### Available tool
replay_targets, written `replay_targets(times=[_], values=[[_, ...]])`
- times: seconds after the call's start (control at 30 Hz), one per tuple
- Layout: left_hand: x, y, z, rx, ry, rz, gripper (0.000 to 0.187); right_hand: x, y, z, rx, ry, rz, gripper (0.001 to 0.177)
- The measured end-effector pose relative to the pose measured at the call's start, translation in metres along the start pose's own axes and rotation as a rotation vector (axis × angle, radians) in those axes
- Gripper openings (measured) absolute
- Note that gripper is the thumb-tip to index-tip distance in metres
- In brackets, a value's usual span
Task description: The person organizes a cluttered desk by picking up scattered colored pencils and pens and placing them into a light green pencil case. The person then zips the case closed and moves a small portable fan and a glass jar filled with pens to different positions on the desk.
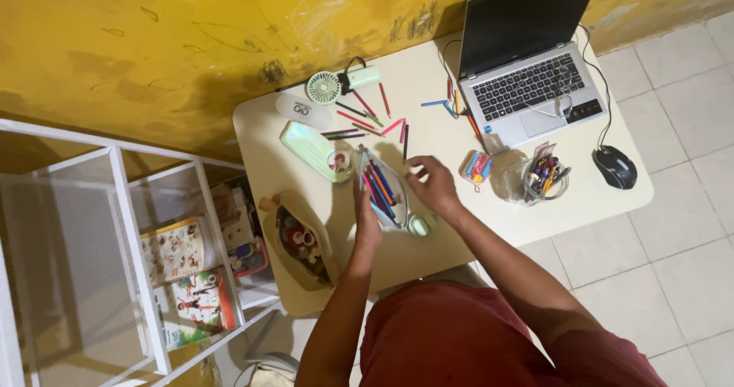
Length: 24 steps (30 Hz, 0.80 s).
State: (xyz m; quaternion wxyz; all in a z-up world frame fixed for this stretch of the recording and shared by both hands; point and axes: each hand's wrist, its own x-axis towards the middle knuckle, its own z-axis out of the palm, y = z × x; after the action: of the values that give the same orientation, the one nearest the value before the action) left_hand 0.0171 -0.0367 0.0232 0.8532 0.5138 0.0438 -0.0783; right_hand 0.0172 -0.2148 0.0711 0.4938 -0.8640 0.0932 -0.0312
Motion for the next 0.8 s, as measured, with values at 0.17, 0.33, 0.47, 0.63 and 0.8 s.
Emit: replay_targets(times=[0.17,0.33,0.47,0.63,0.8], values=[[-0.013,0.005,-0.009,0.072,0.071,-0.019,0.067,0.050,0.109,-0.021,-0.526,-0.103,0.305,0.059],[-0.020,0.003,-0.020,0.070,0.072,-0.038,0.064,0.104,0.170,-0.045,-0.775,-0.302,0.501,0.083],[-0.016,-0.009,-0.031,-0.021,0.111,-0.107,0.063,0.131,0.175,-0.043,-0.853,-0.354,0.663,0.090],[-0.018,-0.013,-0.031,-0.048,0.130,-0.124,0.061,0.139,0.178,-0.040,-1.053,-0.455,0.500,0.079],[-0.019,-0.001,-0.017,0.014,0.069,-0.052,0.060,0.143,0.145,-0.047,-0.798,-0.310,0.714,0.083]])
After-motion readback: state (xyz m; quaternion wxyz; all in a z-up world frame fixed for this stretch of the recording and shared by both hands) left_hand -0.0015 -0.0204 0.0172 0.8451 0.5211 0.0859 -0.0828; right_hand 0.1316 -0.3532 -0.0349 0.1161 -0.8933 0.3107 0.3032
